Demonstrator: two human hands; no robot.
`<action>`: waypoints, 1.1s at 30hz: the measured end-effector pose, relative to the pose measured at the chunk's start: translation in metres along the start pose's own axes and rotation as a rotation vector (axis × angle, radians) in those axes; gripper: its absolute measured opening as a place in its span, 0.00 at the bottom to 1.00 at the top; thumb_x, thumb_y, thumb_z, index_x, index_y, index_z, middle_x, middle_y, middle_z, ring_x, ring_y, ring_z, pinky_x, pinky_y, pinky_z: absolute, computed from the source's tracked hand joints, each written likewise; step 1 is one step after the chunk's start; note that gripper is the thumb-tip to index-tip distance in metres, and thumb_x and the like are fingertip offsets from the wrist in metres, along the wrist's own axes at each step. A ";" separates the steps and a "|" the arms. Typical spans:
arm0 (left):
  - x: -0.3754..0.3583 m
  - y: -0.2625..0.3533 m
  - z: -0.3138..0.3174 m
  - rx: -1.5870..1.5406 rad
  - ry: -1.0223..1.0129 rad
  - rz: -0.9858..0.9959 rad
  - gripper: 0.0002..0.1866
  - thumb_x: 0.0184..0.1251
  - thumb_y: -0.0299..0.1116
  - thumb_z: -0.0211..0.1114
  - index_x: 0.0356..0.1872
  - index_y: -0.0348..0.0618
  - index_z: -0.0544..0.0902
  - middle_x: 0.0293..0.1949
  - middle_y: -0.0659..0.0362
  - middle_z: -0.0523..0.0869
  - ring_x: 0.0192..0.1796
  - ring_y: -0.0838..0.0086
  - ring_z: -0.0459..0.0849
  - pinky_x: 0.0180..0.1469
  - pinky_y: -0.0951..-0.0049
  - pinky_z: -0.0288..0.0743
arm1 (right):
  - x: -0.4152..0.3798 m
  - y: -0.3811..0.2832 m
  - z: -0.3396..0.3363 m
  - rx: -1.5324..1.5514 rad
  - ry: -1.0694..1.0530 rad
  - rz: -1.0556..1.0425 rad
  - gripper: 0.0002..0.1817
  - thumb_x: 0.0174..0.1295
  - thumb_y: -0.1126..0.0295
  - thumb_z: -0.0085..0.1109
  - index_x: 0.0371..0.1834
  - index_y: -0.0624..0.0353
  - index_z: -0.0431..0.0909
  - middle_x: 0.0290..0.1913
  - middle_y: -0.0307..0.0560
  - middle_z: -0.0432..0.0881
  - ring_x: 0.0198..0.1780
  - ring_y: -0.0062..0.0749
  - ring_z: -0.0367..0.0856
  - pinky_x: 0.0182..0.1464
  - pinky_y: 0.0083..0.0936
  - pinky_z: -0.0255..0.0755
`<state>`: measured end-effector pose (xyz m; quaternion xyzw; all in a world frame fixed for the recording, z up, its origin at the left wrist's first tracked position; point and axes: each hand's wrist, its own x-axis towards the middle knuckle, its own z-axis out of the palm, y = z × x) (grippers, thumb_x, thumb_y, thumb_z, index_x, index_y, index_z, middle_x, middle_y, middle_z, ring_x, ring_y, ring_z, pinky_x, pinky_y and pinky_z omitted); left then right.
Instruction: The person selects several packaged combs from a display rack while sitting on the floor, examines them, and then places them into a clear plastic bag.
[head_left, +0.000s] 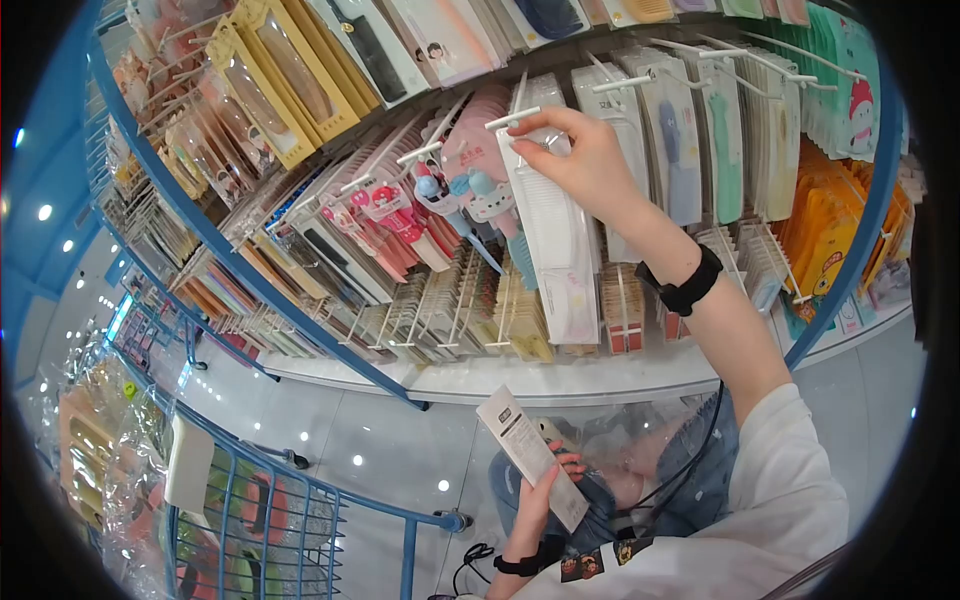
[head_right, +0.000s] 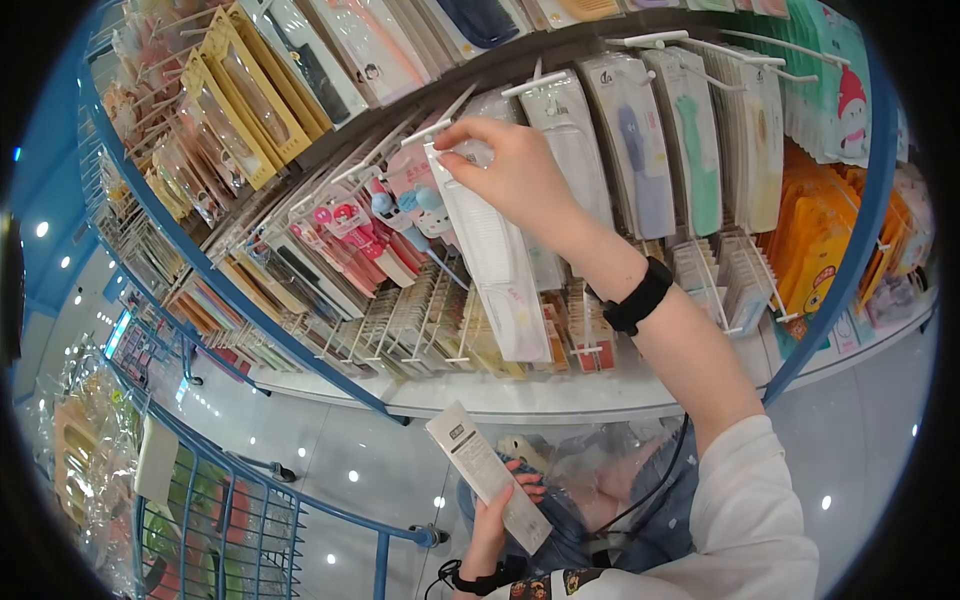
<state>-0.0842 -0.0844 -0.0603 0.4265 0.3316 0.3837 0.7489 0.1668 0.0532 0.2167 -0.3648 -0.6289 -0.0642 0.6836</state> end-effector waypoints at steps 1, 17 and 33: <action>0.000 0.000 0.000 0.000 -0.004 0.002 0.25 0.62 0.35 0.52 0.59 0.35 0.59 0.45 0.45 0.77 0.44 0.59 0.79 0.47 0.61 0.74 | 0.002 -0.004 -0.002 -0.031 -0.015 0.001 0.09 0.51 0.69 0.58 0.34 0.60 0.78 0.30 0.48 0.81 0.35 0.40 0.79 0.39 0.29 0.71; -0.001 0.006 -0.008 0.019 -0.026 0.026 0.27 0.63 0.36 0.52 0.60 0.33 0.58 0.46 0.45 0.77 0.45 0.60 0.79 0.47 0.63 0.74 | -0.041 0.010 -0.004 -0.488 0.008 0.030 0.31 0.50 0.76 0.54 0.61 0.49 0.61 0.57 0.55 0.63 0.53 0.50 0.68 0.49 0.38 0.67; -0.001 0.028 0.050 0.936 0.173 0.281 0.40 0.46 0.32 0.69 0.60 0.34 0.57 0.50 0.47 0.72 0.50 0.61 0.75 0.50 0.68 0.68 | -0.218 -0.053 0.008 0.806 -0.511 0.780 0.31 0.66 0.65 0.41 0.69 0.55 0.40 0.60 0.62 0.61 0.59 0.42 0.67 0.56 0.32 0.65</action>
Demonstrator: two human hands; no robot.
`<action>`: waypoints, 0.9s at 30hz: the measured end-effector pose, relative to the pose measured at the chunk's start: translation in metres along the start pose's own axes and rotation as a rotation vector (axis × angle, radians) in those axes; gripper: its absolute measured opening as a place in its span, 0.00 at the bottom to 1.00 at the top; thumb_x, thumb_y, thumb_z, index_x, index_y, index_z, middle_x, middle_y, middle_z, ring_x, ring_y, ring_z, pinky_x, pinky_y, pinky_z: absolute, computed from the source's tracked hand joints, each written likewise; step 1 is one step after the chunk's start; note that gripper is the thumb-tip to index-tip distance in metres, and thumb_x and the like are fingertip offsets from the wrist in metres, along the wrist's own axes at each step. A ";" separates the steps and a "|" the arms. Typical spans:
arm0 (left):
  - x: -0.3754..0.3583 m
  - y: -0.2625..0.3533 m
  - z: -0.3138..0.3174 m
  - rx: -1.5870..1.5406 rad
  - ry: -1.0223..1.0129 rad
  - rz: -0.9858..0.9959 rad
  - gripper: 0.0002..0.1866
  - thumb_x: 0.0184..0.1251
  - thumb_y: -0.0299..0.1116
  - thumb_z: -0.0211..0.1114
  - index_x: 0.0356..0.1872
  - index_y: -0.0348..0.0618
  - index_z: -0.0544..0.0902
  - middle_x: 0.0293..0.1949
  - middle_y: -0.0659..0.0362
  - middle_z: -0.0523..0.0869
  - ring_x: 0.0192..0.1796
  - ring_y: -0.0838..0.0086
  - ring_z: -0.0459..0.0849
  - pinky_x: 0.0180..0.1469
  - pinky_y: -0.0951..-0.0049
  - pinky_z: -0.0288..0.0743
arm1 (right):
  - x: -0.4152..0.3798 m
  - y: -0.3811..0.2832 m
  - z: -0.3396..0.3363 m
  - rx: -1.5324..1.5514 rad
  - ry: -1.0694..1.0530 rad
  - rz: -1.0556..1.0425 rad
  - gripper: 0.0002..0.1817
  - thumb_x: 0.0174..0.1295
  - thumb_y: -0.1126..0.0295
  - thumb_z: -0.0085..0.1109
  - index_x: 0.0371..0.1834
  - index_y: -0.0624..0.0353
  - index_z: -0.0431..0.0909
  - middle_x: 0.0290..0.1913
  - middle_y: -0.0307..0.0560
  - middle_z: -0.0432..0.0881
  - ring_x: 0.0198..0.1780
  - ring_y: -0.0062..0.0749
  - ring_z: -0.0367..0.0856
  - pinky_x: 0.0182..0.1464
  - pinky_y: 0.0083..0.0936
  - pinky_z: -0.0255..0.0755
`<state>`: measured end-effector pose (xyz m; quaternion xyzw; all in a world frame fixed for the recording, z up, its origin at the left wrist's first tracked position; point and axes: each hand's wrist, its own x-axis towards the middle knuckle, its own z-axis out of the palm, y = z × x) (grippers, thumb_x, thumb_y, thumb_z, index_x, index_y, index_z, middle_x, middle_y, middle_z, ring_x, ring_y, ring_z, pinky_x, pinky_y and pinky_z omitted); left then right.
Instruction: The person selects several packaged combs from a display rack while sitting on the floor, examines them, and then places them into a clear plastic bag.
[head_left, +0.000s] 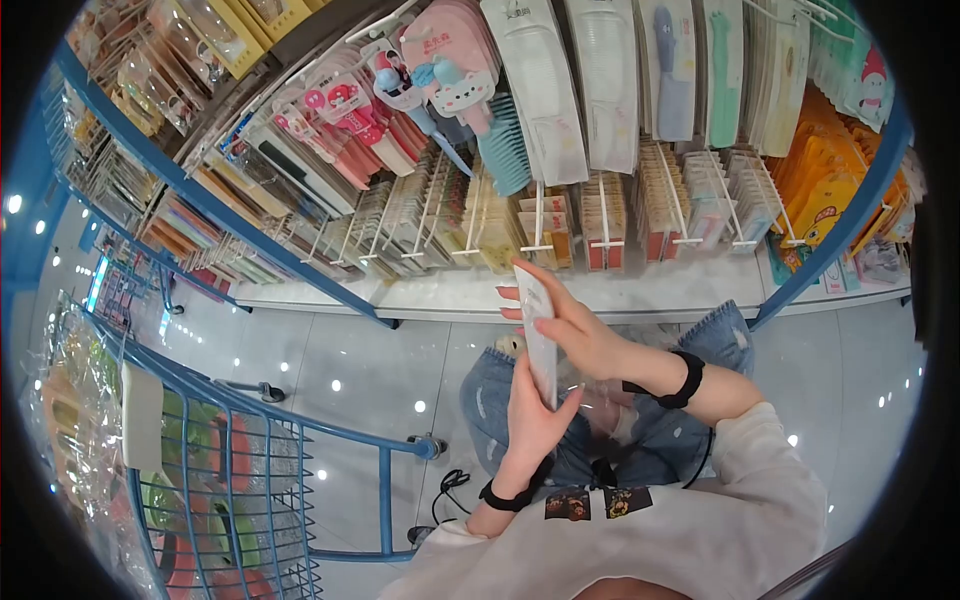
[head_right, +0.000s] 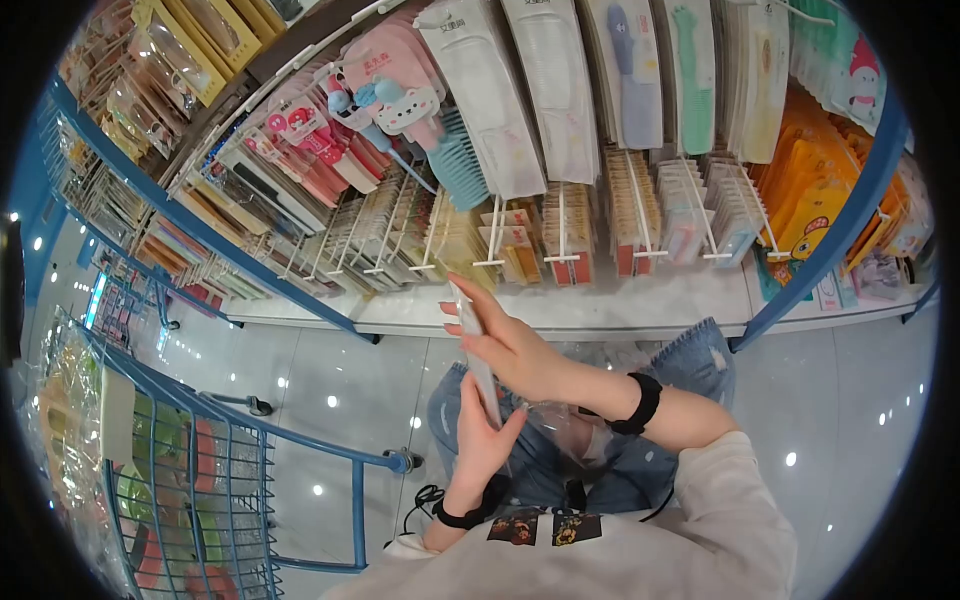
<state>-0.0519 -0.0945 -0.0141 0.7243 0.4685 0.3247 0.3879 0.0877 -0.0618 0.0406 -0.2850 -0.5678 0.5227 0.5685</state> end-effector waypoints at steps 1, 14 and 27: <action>0.000 -0.008 0.005 -0.081 0.055 0.095 0.40 0.46 0.33 0.69 0.60 0.33 0.57 0.55 0.44 0.68 0.57 0.58 0.70 0.54 0.64 0.66 | -0.001 -0.002 0.002 0.086 0.044 0.032 0.26 0.67 0.69 0.35 0.67 0.59 0.45 0.59 0.57 0.64 0.57 0.38 0.69 0.52 0.27 0.68; -0.007 -0.025 -0.001 -0.556 0.006 0.068 0.27 0.61 0.23 0.56 0.62 0.38 0.57 0.42 0.56 0.77 0.40 0.76 0.78 0.41 0.80 0.71 | 0.028 -0.051 -0.015 -0.187 0.323 -0.318 0.12 0.60 0.77 0.49 0.47 0.63 0.72 0.40 0.44 0.78 0.43 0.21 0.75 0.44 0.18 0.68; -0.004 -0.050 -0.001 -0.617 -0.152 -0.090 0.17 0.66 0.27 0.52 0.56 0.38 0.68 0.40 0.58 0.80 0.37 0.80 0.78 0.39 0.82 0.71 | 0.138 -0.148 -0.060 -0.736 0.539 -0.743 0.11 0.54 0.74 0.57 0.42 0.63 0.76 0.39 0.41 0.79 0.40 0.18 0.75 0.43 0.16 0.68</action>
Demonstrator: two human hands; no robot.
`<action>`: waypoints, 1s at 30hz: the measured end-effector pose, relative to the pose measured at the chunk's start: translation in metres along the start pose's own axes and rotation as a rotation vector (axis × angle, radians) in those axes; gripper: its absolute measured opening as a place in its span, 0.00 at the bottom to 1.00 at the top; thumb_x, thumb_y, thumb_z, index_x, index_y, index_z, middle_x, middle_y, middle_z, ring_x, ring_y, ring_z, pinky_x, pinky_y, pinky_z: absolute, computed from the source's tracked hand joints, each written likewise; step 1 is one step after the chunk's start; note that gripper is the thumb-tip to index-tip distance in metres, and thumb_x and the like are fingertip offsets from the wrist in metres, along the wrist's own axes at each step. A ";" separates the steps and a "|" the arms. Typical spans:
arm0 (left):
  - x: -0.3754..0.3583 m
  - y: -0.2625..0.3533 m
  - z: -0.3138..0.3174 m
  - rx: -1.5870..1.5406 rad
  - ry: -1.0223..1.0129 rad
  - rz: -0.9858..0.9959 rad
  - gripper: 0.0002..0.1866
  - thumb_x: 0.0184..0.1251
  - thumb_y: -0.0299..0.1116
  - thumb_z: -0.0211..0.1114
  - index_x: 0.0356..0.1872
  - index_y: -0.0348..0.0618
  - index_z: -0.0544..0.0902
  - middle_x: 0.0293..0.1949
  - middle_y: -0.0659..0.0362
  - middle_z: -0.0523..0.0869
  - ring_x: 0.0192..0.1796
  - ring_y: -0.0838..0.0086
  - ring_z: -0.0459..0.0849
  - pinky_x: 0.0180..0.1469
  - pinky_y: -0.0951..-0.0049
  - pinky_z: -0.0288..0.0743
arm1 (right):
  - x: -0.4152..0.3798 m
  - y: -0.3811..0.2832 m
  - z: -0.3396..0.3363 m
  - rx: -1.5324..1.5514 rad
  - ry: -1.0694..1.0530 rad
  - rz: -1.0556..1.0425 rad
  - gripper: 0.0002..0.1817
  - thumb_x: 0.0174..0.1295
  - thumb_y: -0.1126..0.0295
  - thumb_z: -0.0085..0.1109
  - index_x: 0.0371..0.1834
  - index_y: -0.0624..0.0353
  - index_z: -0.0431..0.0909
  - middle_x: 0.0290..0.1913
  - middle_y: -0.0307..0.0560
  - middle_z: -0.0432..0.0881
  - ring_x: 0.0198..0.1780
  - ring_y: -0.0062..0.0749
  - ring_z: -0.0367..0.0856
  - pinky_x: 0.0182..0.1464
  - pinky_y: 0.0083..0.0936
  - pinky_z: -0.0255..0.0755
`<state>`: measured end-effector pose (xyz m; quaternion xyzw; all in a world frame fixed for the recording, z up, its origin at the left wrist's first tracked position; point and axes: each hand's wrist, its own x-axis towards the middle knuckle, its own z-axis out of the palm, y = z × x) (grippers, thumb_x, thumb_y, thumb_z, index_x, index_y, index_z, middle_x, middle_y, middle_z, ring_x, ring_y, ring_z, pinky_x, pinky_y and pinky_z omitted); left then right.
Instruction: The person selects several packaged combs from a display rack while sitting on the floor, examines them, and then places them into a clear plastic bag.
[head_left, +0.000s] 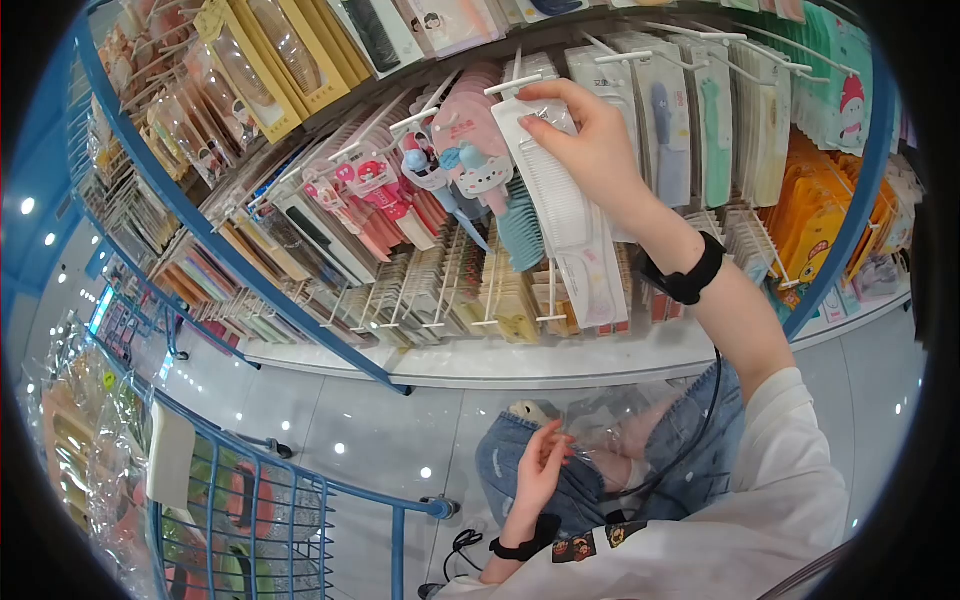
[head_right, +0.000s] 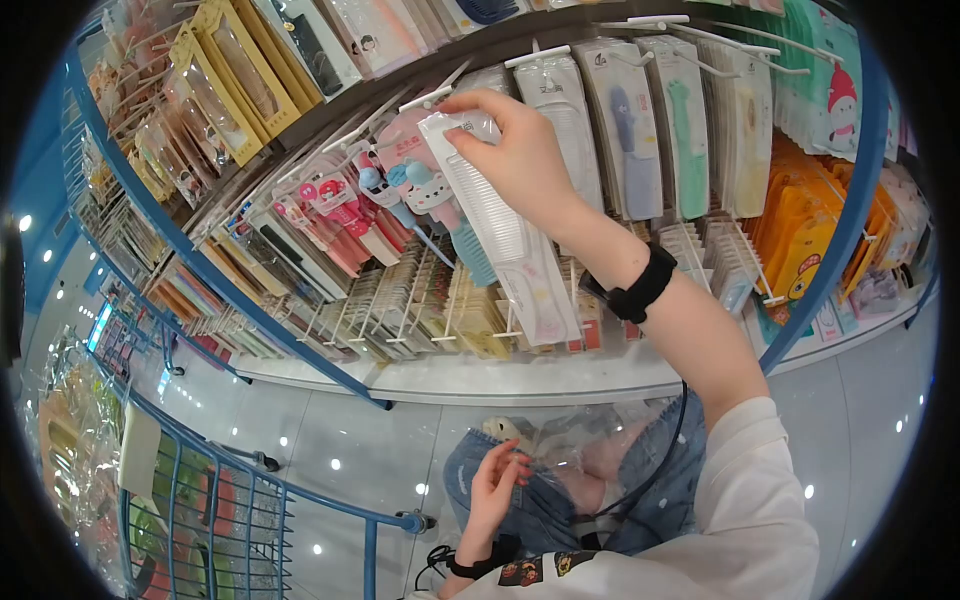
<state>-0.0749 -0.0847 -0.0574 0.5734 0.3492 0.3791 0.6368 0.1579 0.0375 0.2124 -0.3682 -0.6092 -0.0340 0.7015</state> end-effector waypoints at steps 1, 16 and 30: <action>-0.001 0.000 -0.002 0.010 0.000 -0.013 0.17 0.66 0.27 0.52 0.55 0.38 0.68 0.40 0.57 0.80 0.37 0.80 0.78 0.39 0.82 0.71 | 0.001 0.007 0.001 0.022 0.004 -0.006 0.11 0.54 0.74 0.58 0.42 0.63 0.77 0.38 0.41 0.80 0.40 0.19 0.75 0.42 0.16 0.68; 0.000 -0.004 -0.002 0.041 -0.018 -0.049 0.15 0.67 0.28 0.50 0.53 0.37 0.71 0.40 0.56 0.80 0.38 0.78 0.78 0.39 0.80 0.71 | 0.001 0.053 -0.015 -0.505 -0.053 -0.022 0.14 0.53 0.69 0.57 0.44 0.52 0.77 0.38 0.50 0.78 0.40 0.43 0.77 0.41 0.31 0.69; -0.001 -0.034 -0.004 0.762 -0.337 0.196 0.28 0.56 0.40 0.63 0.57 0.43 0.68 0.54 0.49 0.71 0.59 0.60 0.67 0.58 0.66 0.63 | -0.165 -0.023 -0.106 -0.157 -1.307 0.176 0.22 0.55 0.66 0.56 0.51 0.63 0.68 0.52 0.59 0.70 0.53 0.49 0.70 0.53 0.35 0.66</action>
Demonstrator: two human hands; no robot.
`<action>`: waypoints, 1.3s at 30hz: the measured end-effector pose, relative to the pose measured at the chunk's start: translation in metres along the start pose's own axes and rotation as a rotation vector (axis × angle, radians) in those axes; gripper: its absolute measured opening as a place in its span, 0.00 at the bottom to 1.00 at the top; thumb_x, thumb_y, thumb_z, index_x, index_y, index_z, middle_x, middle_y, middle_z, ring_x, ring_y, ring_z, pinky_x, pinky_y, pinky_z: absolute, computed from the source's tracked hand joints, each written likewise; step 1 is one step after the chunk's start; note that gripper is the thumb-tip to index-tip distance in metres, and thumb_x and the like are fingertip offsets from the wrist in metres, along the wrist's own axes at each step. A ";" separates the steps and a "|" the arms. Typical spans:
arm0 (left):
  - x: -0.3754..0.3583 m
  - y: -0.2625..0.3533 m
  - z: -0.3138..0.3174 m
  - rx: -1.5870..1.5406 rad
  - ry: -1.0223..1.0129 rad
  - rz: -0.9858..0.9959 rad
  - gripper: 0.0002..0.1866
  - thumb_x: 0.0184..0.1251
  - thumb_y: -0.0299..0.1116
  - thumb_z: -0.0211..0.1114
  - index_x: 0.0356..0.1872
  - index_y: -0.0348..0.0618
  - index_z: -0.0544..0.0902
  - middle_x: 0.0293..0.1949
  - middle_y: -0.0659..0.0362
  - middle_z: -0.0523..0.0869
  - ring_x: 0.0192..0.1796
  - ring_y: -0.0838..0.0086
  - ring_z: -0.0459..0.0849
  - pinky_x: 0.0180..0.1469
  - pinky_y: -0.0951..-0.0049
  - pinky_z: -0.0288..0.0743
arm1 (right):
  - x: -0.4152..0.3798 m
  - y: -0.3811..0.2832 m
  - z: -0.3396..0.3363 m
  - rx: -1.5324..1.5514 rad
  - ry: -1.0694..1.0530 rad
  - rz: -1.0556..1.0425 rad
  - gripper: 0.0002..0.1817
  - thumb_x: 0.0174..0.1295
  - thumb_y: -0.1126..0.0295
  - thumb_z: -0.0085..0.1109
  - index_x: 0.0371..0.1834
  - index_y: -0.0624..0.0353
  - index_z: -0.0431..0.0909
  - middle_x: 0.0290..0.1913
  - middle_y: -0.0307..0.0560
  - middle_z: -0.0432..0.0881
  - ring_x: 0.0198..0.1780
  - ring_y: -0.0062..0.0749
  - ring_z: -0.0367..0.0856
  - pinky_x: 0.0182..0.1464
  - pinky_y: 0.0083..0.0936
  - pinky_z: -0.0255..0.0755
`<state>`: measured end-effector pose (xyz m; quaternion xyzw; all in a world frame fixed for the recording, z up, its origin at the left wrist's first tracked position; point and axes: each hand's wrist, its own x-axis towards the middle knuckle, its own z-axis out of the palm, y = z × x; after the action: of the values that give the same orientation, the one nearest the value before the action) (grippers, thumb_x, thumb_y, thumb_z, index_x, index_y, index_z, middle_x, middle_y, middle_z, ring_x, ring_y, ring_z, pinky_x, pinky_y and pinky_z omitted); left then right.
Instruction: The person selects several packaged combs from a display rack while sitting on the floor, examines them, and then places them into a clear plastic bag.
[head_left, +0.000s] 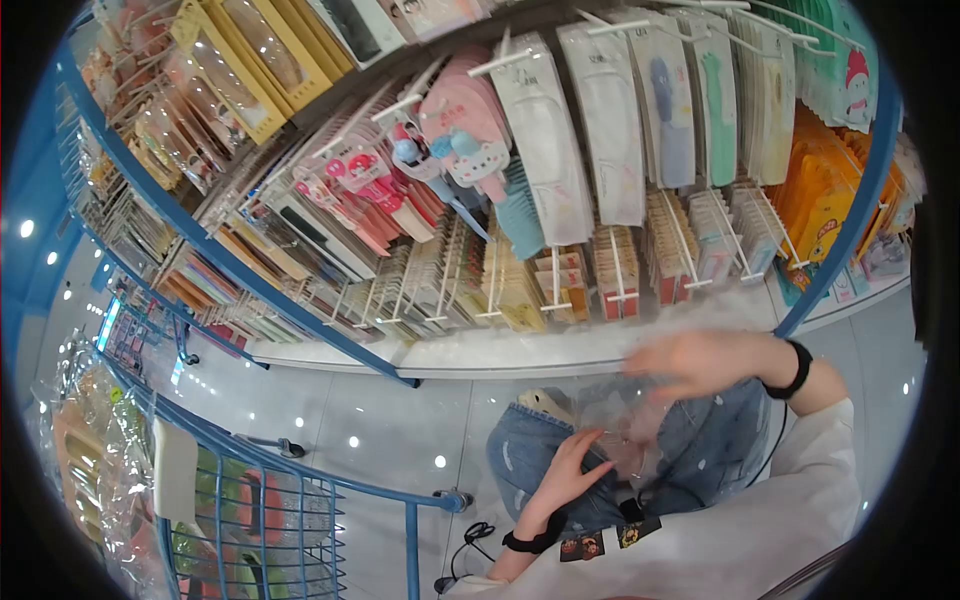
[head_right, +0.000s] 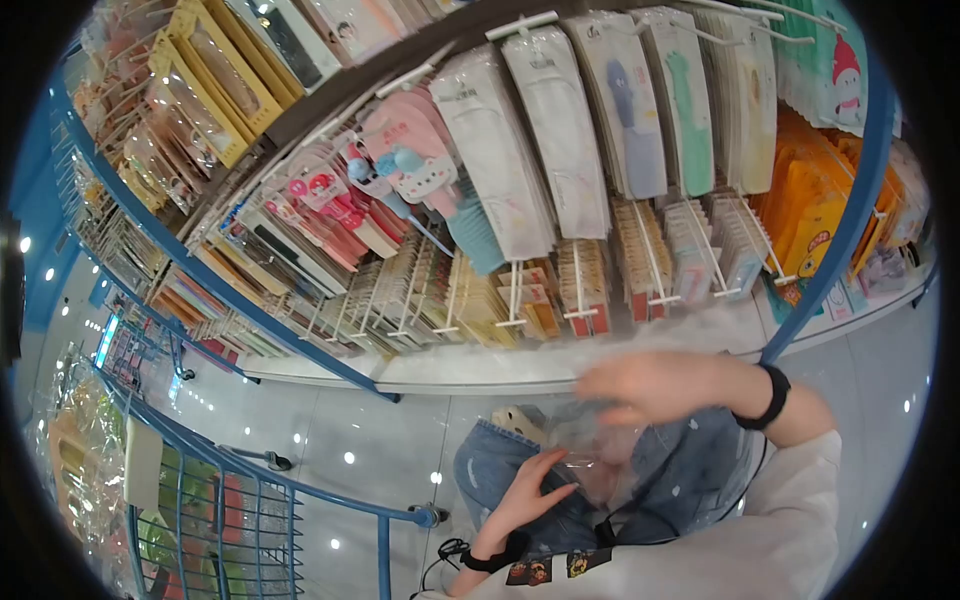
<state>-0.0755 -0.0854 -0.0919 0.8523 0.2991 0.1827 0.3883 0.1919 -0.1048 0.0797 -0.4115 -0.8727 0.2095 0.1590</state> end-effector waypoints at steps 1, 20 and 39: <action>-0.001 0.001 0.009 0.102 -0.044 0.065 0.31 0.55 0.42 0.64 0.59 0.43 0.67 0.57 0.48 0.69 0.63 0.58 0.63 0.61 0.64 0.59 | -0.014 -0.002 0.017 0.093 -0.117 0.023 0.22 0.56 0.62 0.55 0.51 0.63 0.68 0.51 0.59 0.72 0.51 0.49 0.72 0.50 0.35 0.69; 0.004 0.025 0.003 -0.016 0.159 0.092 0.04 0.40 0.23 0.60 0.19 0.46 0.78 0.34 0.62 0.75 0.45 0.69 0.75 0.64 0.53 0.50 | -0.045 0.004 0.197 0.406 0.016 0.329 0.13 0.56 0.68 0.44 0.39 0.64 0.73 0.48 0.56 0.72 0.49 0.49 0.72 0.46 0.35 0.70; -0.013 0.048 -0.004 -0.204 0.030 0.280 0.23 0.39 0.17 0.58 0.41 0.47 0.79 0.47 0.58 0.76 0.54 0.62 0.72 0.64 0.55 0.53 | 0.010 0.006 0.219 0.122 0.185 0.493 0.41 0.54 0.62 0.53 0.70 0.45 0.42 0.67 0.60 0.53 0.68 0.53 0.51 0.66 0.49 0.45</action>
<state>-0.0697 -0.1164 -0.0533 0.8390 0.1633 0.2769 0.4390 0.0908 -0.1452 -0.1110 -0.6185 -0.7137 0.2556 0.2069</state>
